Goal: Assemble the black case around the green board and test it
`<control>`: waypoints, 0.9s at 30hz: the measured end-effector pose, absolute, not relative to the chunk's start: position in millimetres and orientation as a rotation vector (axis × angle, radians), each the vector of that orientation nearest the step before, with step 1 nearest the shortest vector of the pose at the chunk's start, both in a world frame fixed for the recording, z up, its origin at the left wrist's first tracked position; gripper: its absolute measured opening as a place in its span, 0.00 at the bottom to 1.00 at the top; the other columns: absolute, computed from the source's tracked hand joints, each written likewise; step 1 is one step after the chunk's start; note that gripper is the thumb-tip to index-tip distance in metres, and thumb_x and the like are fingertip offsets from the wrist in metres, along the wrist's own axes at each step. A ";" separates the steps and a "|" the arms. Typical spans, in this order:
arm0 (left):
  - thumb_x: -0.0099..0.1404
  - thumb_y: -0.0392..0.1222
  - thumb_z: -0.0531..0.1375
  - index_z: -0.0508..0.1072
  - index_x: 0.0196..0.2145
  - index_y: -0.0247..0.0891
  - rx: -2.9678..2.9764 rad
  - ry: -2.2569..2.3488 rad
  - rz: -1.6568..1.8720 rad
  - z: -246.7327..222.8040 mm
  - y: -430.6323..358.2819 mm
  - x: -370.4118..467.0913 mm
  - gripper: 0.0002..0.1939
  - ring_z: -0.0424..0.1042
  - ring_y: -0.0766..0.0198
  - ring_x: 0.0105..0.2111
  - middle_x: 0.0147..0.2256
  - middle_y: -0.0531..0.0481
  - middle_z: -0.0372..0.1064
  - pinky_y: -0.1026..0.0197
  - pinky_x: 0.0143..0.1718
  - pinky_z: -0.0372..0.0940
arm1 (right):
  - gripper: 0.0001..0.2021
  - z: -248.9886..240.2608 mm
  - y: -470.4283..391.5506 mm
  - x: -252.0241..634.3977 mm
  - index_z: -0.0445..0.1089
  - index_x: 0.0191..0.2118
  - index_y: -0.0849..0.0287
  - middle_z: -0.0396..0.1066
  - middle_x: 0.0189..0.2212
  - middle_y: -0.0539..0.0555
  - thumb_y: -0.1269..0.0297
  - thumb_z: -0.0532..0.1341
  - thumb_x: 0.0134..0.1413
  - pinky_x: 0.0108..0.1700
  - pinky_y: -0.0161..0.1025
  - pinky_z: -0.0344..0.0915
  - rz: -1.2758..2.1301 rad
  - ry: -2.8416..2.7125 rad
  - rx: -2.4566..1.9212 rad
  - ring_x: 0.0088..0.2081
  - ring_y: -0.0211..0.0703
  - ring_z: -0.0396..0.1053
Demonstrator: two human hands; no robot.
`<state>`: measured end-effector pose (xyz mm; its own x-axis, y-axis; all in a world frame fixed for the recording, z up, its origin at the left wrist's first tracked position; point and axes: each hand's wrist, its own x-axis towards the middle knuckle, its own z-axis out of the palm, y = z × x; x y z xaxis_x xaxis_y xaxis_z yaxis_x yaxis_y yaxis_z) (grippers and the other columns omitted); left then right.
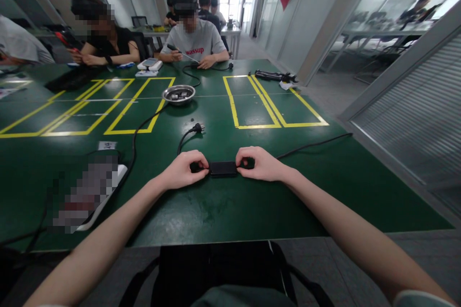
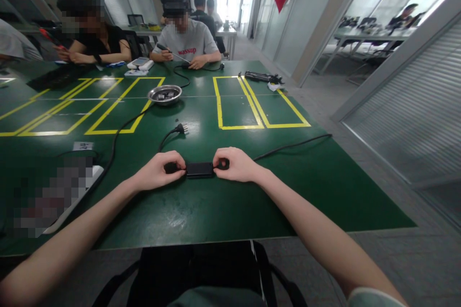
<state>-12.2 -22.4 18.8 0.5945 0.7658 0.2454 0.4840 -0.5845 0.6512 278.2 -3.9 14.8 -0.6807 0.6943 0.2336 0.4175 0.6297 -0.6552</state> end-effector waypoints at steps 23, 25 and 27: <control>0.65 0.43 0.66 0.76 0.38 0.37 2.246 0.937 0.791 16.4 -31.2 -2.6 0.07 0.76 0.60 0.40 0.43 0.45 0.76 0.58 0.44 0.71 | 0.09 4.3 -9.6 263.0 0.68 0.31 0.58 0.73 0.34 0.53 0.63 0.66 0.60 0.38 0.39 0.66 0.814 -2.219 -0.945 0.34 0.42 0.70; 0.63 0.43 0.67 0.74 0.38 0.37 2.284 0.953 0.744 13.1 -30.6 -1.6 0.09 0.75 0.61 0.39 0.43 0.46 0.75 0.59 0.42 0.70 | 0.10 3.0 -9.0 261.0 0.67 0.30 0.58 0.73 0.33 0.52 0.64 0.66 0.60 0.39 0.39 0.65 0.782 -2.233 -0.961 0.34 0.42 0.70; 0.61 0.42 0.68 0.72 0.38 0.38 2.350 0.977 0.715 10.2 -30.0 -0.6 0.10 0.75 0.60 0.40 0.43 0.46 0.75 0.59 0.42 0.69 | 0.10 1.6 -8.4 259.5 0.67 0.30 0.58 0.73 0.33 0.52 0.64 0.66 0.60 0.39 0.38 0.65 0.766 -2.240 -0.964 0.34 0.41 0.70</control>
